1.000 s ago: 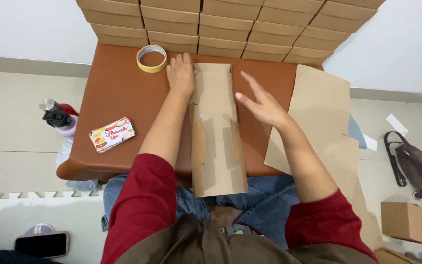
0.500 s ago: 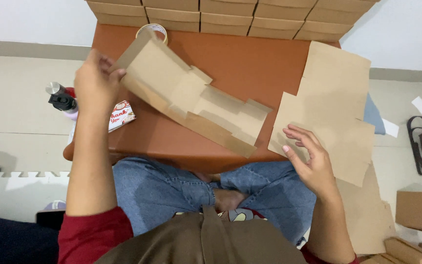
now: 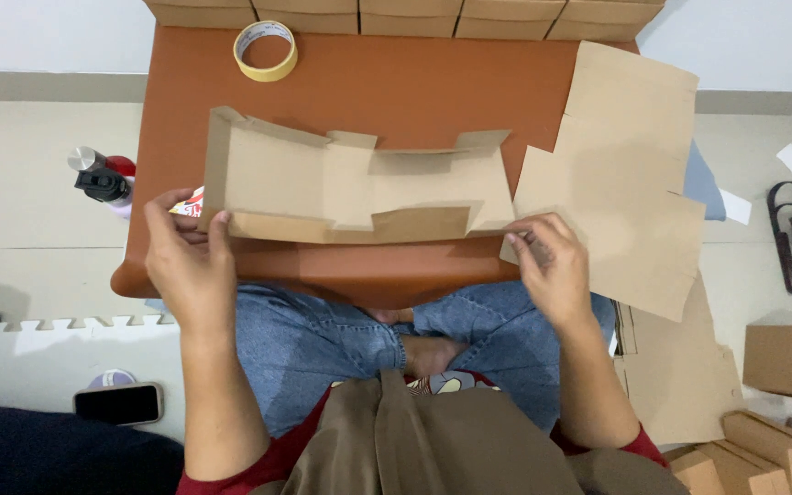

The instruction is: The person assembles a flat cardboard box by folding the sides and securing the tabs. They then place a small packet of thank you notes inside the box and close the lid.

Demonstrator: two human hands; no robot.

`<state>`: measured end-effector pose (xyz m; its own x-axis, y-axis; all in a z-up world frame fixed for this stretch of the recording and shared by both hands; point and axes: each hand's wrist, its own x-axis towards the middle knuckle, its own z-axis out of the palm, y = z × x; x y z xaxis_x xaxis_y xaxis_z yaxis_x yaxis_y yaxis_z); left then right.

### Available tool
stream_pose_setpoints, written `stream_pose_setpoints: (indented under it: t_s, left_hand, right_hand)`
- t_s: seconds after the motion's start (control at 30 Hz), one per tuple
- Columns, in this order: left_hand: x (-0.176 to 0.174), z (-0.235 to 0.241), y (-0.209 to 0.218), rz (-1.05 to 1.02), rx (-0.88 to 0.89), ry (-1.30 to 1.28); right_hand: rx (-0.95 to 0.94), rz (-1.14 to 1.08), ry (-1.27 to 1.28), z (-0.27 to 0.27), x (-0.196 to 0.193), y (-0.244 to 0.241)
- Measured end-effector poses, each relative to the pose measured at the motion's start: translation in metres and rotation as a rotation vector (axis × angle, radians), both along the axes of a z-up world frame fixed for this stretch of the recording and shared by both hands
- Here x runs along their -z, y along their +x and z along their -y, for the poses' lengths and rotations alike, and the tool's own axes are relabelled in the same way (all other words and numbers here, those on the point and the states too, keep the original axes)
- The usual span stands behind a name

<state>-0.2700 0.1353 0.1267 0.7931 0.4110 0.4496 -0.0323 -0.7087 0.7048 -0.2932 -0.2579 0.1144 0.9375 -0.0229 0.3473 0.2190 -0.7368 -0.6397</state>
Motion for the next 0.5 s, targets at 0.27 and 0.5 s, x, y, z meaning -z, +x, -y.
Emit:
stream_pose_setpoints:
  t_s: [0.27, 0.5]
  left_hand:
    - [-0.01, 0.078, 0.015, -0.013, 0.103, 0.502]
    - [0.034, 0.197, 0.034, 0.131, 0.839, 0.389]
  right_hand:
    - [0.055, -0.041, 0.031, 0.033, 0.004, 0.01]
    - [0.07, -0.03, 0.035, 0.039, 0.03, 0.002]
